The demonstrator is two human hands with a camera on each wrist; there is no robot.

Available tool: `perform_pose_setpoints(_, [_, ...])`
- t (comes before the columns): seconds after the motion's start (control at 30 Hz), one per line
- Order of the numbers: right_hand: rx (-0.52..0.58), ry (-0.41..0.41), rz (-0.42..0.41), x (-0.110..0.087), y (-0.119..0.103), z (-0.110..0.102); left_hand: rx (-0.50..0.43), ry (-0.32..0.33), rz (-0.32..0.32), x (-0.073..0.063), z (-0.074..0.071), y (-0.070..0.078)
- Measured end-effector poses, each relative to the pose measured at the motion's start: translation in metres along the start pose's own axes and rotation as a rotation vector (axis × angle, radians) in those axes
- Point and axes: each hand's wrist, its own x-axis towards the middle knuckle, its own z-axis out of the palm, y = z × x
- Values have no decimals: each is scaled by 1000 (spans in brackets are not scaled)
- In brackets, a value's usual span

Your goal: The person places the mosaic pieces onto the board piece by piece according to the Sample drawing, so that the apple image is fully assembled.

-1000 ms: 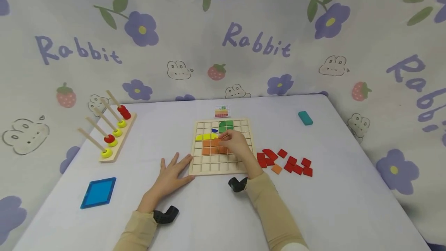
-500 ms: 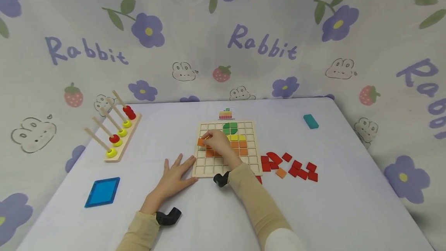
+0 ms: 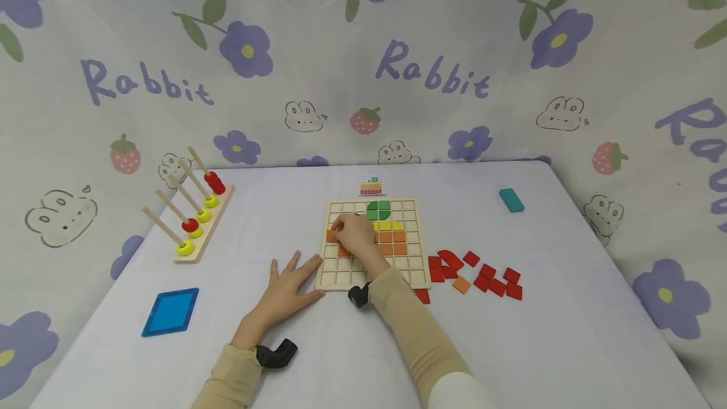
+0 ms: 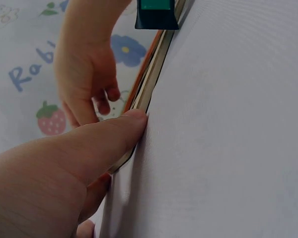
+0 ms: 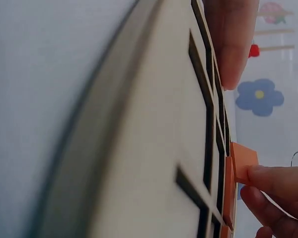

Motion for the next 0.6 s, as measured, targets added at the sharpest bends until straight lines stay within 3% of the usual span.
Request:
perform_pose_setpoints(0.2, [-115, -4, 14, 0, -1, 2, 3, 6, 7, 0, 1, 0])
perform_pose_setpoints(0.6, [-115, -7, -44, -6, 3, -7, 4, 11, 0, 0, 1, 1])
